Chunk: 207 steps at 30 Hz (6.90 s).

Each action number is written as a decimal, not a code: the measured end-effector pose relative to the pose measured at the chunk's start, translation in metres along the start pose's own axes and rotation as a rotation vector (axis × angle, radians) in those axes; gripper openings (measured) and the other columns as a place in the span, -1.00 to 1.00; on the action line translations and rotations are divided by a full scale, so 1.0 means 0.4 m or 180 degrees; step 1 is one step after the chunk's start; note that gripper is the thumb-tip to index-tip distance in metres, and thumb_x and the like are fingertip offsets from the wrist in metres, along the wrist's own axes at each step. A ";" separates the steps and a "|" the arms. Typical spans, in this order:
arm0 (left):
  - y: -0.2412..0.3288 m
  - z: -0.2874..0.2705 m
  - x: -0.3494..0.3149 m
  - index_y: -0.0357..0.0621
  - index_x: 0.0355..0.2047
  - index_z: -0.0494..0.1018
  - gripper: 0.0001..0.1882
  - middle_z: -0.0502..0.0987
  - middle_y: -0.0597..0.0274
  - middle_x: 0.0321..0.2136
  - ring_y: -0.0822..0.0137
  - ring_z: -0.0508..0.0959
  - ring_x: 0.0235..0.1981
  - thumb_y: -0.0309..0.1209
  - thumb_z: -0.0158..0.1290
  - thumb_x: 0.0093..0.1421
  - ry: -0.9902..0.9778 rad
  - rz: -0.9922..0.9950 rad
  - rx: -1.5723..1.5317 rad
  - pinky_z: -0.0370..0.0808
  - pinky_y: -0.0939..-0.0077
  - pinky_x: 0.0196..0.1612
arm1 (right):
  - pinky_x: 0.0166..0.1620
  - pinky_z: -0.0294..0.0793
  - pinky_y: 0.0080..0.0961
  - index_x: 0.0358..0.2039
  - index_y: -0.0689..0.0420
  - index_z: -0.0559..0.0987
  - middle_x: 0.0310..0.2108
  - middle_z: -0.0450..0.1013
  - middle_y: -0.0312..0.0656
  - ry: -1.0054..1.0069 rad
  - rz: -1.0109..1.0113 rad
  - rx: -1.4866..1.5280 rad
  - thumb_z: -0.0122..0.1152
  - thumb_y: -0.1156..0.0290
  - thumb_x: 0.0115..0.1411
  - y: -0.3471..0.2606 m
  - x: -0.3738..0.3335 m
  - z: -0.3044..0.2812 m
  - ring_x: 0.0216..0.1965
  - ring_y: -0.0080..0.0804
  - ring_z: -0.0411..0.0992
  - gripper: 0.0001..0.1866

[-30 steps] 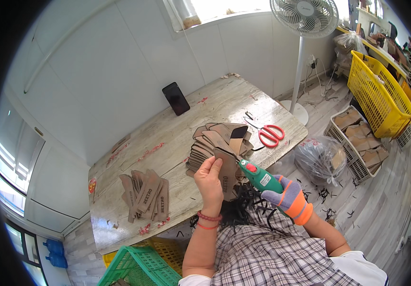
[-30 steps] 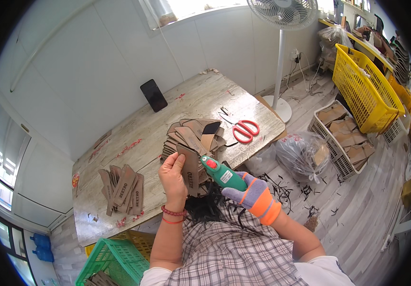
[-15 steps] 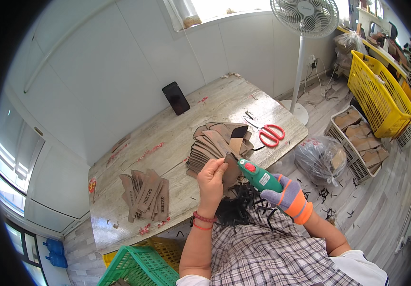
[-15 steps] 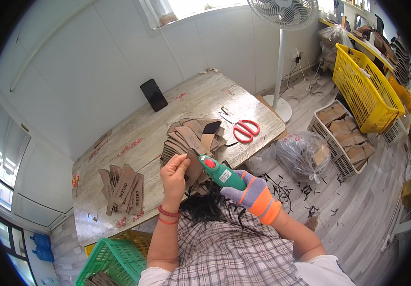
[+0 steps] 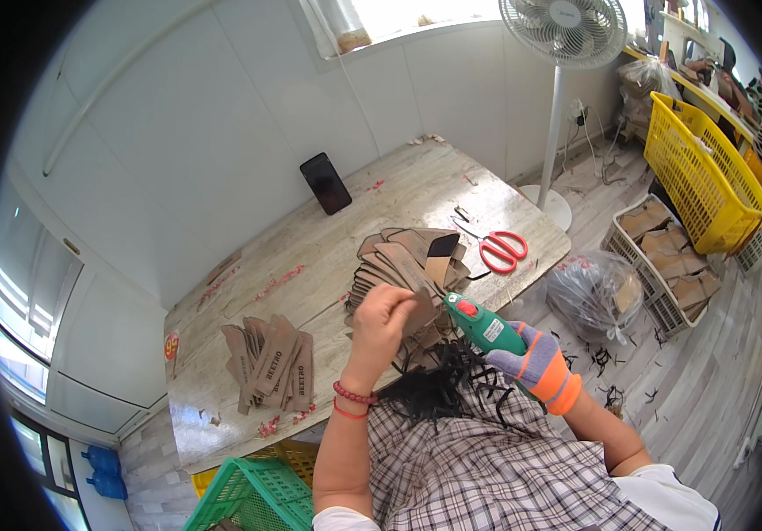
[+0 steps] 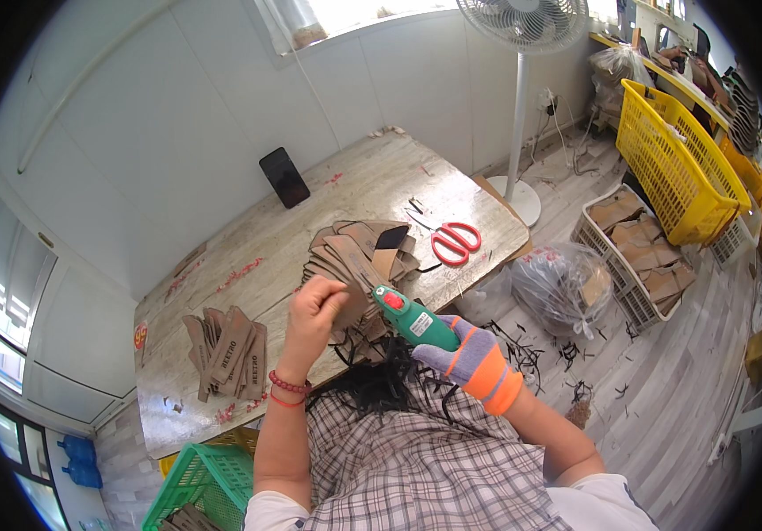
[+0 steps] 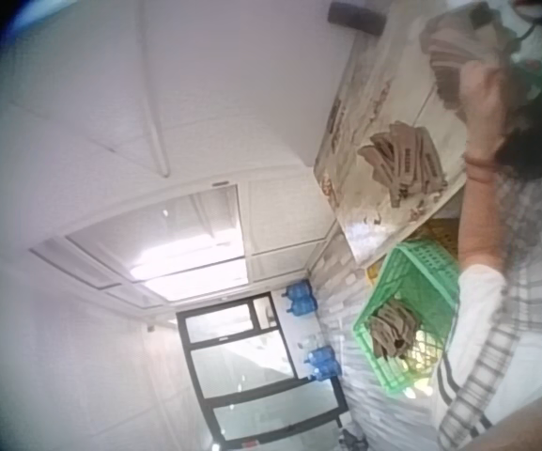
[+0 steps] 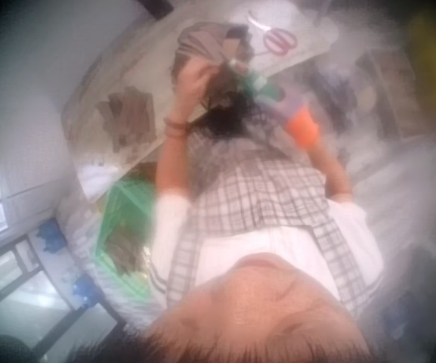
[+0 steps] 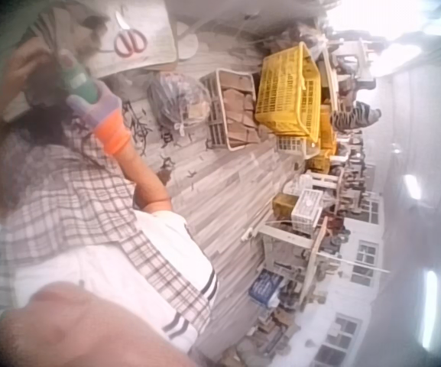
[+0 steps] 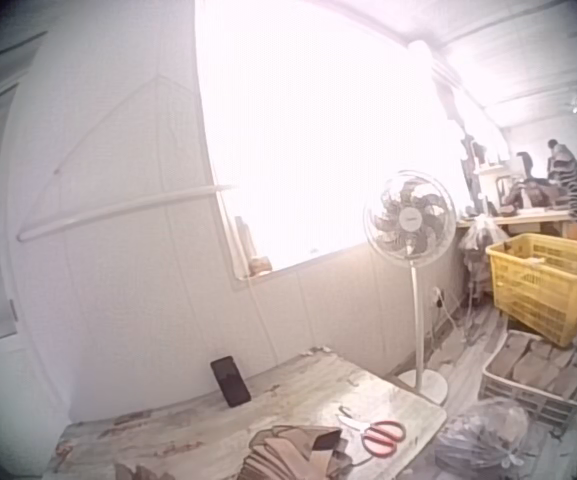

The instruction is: The person uses a hot glue gun to apply glue to the edges of small cardboard pieces and presses them together. They handle the pieces one at a time, repeatedly applying glue and joining them on a cluttered work table.

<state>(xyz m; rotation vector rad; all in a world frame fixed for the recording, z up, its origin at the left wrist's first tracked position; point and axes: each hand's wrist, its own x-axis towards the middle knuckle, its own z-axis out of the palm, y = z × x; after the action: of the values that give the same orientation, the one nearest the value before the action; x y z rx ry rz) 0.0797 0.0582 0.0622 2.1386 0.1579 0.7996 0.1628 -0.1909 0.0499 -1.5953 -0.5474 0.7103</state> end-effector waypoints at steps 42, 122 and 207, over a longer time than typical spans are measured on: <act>-0.018 0.015 -0.126 -0.36 -0.35 0.54 -0.90 0.61 0.07 -0.44 0.35 0.57 -0.57 -0.60 0.13 0.10 0.0574 -0.1647 -0.2478 0.53 0.52 -0.54 | -0.45 0.40 -0.65 -0.08 0.20 0.52 -0.52 0.51 -0.31 -0.0378 0.0243 -0.1061 0.44 0.09 -0.02 -0.010 -0.027 -0.006 -0.56 -0.68 0.40 -0.42; 0.014 0.151 -0.065 -0.17 -0.41 0.53 -0.98 0.58 0.34 -0.50 0.55 0.49 -0.54 -0.51 0.16 0.15 0.1569 -0.1623 -0.2856 0.39 0.70 -0.48 | -0.48 0.38 -0.73 -0.03 0.24 0.45 -0.43 0.48 -0.36 0.0123 0.0100 0.0020 0.41 0.25 0.04 -0.021 -0.008 0.014 -0.53 -0.73 0.37 -0.46; -0.246 0.000 0.100 -0.17 0.10 0.37 -0.30 0.18 -0.08 0.21 -0.04 -0.07 0.34 0.09 0.08 0.09 0.0517 -0.0297 0.3409 -0.24 -0.21 0.31 | -0.48 0.37 -0.69 -0.06 0.23 0.49 -0.52 0.47 -0.36 -0.0145 0.0118 -0.0209 0.44 0.18 0.01 0.047 -0.014 -0.002 -0.57 -0.71 0.35 -0.44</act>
<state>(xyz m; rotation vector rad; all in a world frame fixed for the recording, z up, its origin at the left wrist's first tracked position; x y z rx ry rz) 0.1267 0.1368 0.0084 2.9990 0.9397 0.9461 0.1584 -0.1981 0.0321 -1.6572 -0.5809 0.7648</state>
